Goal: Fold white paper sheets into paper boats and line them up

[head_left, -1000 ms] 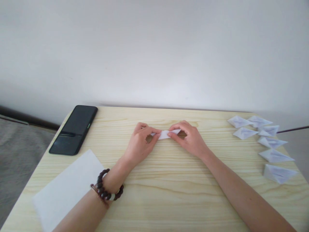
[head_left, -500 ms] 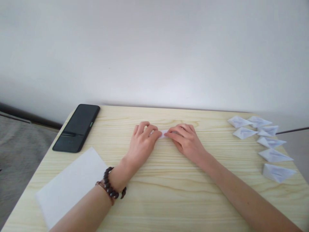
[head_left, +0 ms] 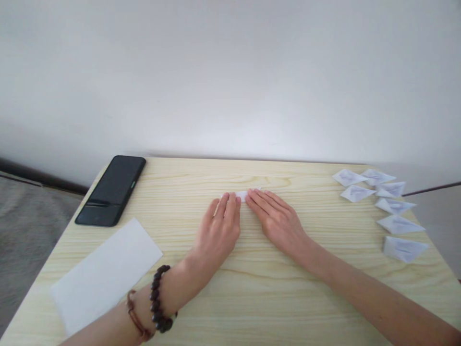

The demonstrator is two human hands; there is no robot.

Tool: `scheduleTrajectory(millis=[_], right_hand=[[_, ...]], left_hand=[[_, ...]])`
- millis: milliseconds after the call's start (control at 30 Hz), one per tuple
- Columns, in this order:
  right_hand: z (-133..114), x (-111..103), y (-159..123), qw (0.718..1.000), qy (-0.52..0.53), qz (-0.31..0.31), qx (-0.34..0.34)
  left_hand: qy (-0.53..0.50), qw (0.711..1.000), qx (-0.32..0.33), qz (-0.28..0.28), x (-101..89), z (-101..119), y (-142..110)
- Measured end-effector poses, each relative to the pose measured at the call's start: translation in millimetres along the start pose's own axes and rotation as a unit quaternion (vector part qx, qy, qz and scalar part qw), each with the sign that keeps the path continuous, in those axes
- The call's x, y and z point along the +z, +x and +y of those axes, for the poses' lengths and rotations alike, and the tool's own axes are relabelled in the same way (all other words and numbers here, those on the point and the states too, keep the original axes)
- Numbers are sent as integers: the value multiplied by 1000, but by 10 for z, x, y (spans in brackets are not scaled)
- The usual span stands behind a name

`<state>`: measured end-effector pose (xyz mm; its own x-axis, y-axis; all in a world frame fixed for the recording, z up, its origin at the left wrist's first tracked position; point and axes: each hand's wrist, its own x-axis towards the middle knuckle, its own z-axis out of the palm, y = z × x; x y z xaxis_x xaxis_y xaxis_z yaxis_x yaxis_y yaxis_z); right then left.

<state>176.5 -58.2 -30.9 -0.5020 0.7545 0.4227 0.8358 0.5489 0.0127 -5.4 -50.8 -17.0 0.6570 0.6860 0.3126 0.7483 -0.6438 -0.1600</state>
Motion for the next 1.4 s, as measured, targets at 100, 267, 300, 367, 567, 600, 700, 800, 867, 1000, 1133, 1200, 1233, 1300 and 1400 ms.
scheduleTrajectory(millis=[100,267,300,367,567,600,700,800,867,1000,1133,1200,1233,1300,1400], right_hand=[[-7,24,-29,1000,-18,10,21],[-10,14,-66,998,-21,-3,56],[-12,13,-74,998,-17,-4,60],[-18,16,-88,998,-8,1,69],[-15,5,-39,990,77,35,114],[-7,-5,-18,987,99,33,126],[20,-34,33,979,143,8,149],[33,-52,39,976,169,11,140],[29,-60,25,974,187,22,125],[17,-75,0,971,223,45,78],[14,-93,-5,967,248,36,38],[15,-99,-6,970,239,32,26],[15,-101,-6,972,233,34,22],[16,-101,-8,973,226,41,23],[19,-105,-11,969,239,45,43]], left_hand=[[10,999,26,-23,-25,-71,-23],[3,1000,20,1,14,-81,-56],[0,1000,14,12,25,-68,-67],[-11,999,3,29,42,-48,-88],[-83,993,-19,81,85,-154,-39],[-102,991,-24,85,96,-191,-12],[-136,987,-23,79,122,-285,66],[-162,983,1,86,118,-314,100],[-185,979,21,88,91,-300,103],[-234,967,38,95,26,-250,105],[-270,956,57,100,4,-218,107],[-272,955,68,102,-2,-209,104],[-271,955,70,102,-7,-206,101],[-267,956,65,102,-20,-200,99],[-269,957,47,99,-34,-193,100]])
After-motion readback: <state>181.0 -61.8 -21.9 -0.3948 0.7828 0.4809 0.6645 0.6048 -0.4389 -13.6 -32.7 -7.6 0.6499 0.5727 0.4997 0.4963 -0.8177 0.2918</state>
